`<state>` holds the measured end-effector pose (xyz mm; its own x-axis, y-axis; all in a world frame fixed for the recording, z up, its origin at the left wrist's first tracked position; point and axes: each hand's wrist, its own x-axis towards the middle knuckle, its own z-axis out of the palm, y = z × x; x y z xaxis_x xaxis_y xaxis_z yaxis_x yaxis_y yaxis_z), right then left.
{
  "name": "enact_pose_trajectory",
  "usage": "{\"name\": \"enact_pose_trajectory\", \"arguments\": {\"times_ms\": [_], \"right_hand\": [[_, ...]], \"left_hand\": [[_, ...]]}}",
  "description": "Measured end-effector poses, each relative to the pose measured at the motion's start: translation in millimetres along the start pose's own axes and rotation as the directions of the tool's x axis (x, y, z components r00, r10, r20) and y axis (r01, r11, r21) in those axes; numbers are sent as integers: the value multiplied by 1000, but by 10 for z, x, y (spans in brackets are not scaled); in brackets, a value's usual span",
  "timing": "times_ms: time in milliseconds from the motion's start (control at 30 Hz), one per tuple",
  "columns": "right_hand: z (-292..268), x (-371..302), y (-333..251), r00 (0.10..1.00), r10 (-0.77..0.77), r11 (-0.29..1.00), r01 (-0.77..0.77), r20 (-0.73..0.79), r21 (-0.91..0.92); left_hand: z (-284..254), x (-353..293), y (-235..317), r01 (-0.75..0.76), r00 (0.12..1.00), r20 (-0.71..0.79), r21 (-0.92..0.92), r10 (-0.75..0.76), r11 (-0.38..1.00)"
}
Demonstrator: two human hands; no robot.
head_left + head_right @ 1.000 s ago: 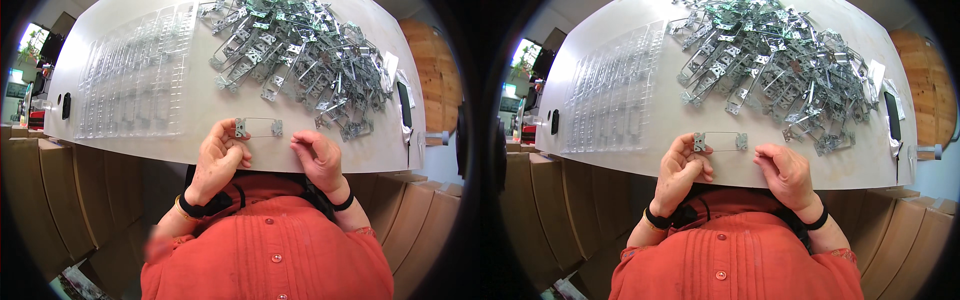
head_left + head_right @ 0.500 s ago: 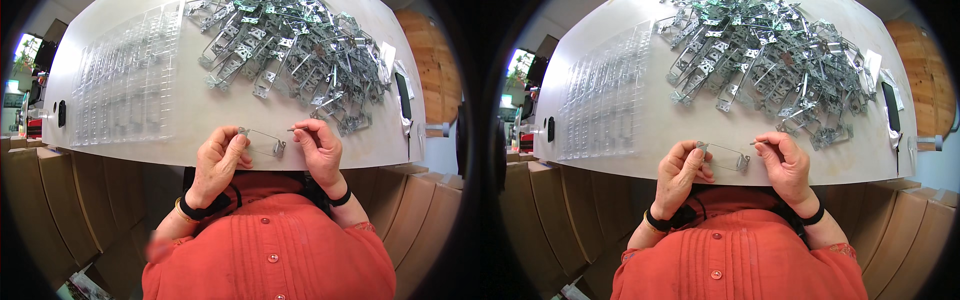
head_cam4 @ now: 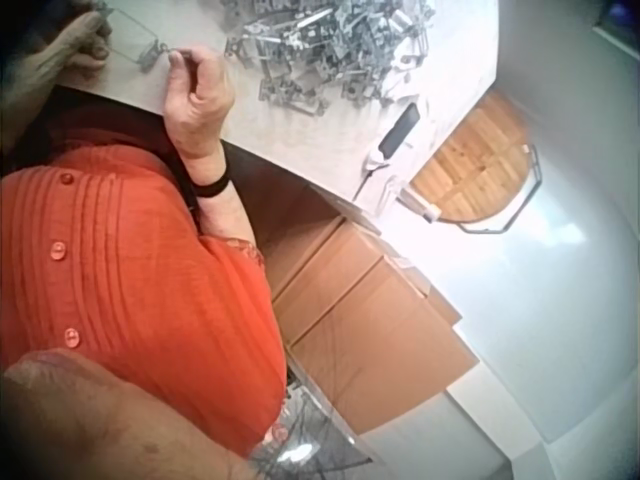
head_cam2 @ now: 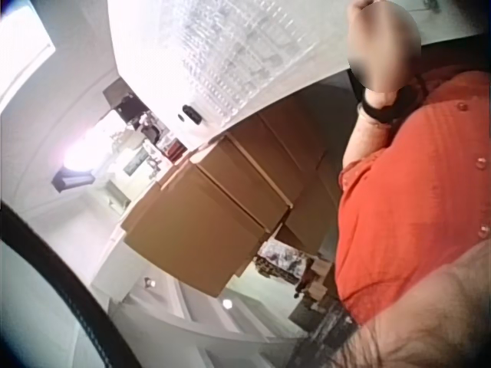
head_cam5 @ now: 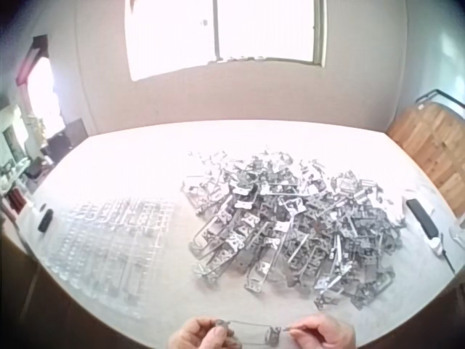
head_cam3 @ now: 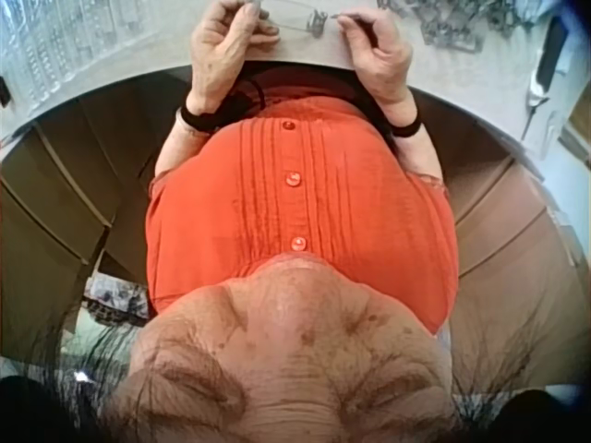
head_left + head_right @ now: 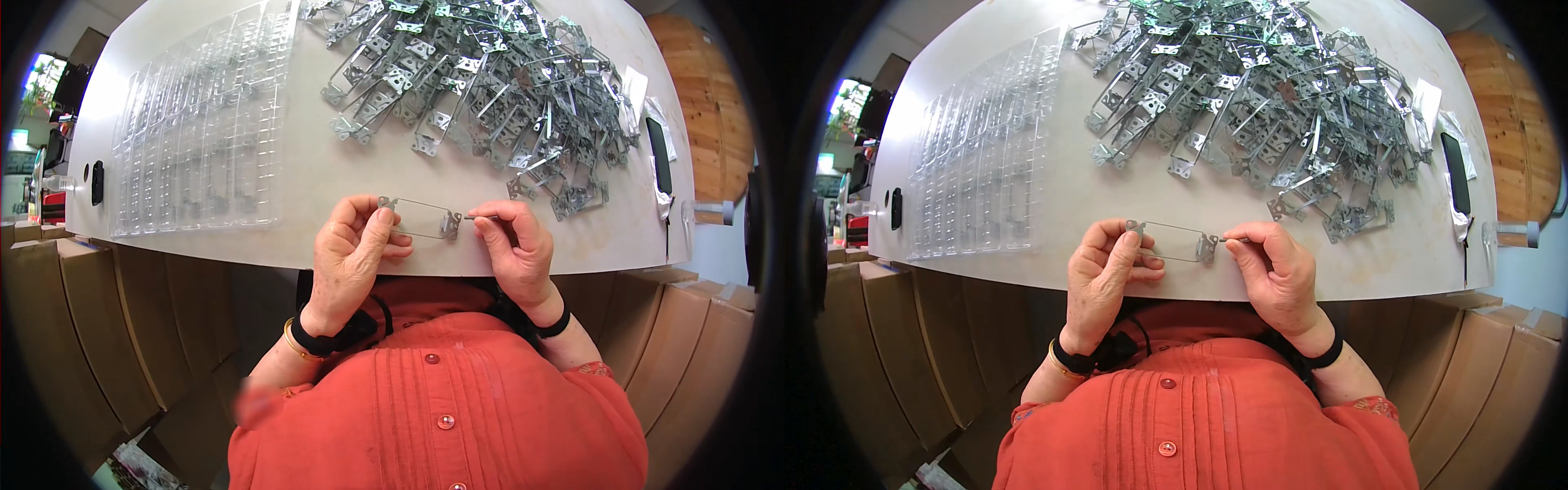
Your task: The person assembles small metal hardware components by hand. They pick up metal brackets and pins from a pile on a white table, insert the pins into the brackets, and place the assembled units into a clear plastic organizer tray. The person repeats this process for several units.
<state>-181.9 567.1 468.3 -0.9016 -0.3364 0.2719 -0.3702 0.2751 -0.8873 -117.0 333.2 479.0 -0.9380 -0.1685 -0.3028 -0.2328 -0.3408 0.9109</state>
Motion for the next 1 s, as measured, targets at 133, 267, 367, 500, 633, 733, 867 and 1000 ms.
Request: {"name": "enact_pose_trajectory", "arguments": {"times_ms": [133,267,367,500,633,733,867,1000], "right_hand": [[34,29,-20,1000,-2,1000,2,-2,-26],[52,34,-28,1000,-12,999,13,22,-50],[52,39,-31,999,-27,995,30,31,-92],[63,38,-28,999,-36,993,39,26,-111],[69,44,-42,999,-47,988,50,29,-143],[72,47,-40,997,-69,984,72,24,-161],[74,47,-23,996,-88,982,90,20,-168],[85,39,-8,995,-99,980,100,13,-175]], "left_hand": [[-4,3,2,2,1000,4,-6,-2,1000],[12,1,11,5,1000,-2,-9,-5,1000],[15,-1,15,3,1000,4,-18,-3,1000],[13,0,19,-2,1000,10,-8,2,1000],[3,-2,0,-7,1000,12,-15,7,1000],[6,3,-5,-3,1000,8,-13,3,1000],[5,1,-9,-10,1000,10,-18,10,1000],[13,-2,-10,-9,1000,8,-19,9,1000]]}}
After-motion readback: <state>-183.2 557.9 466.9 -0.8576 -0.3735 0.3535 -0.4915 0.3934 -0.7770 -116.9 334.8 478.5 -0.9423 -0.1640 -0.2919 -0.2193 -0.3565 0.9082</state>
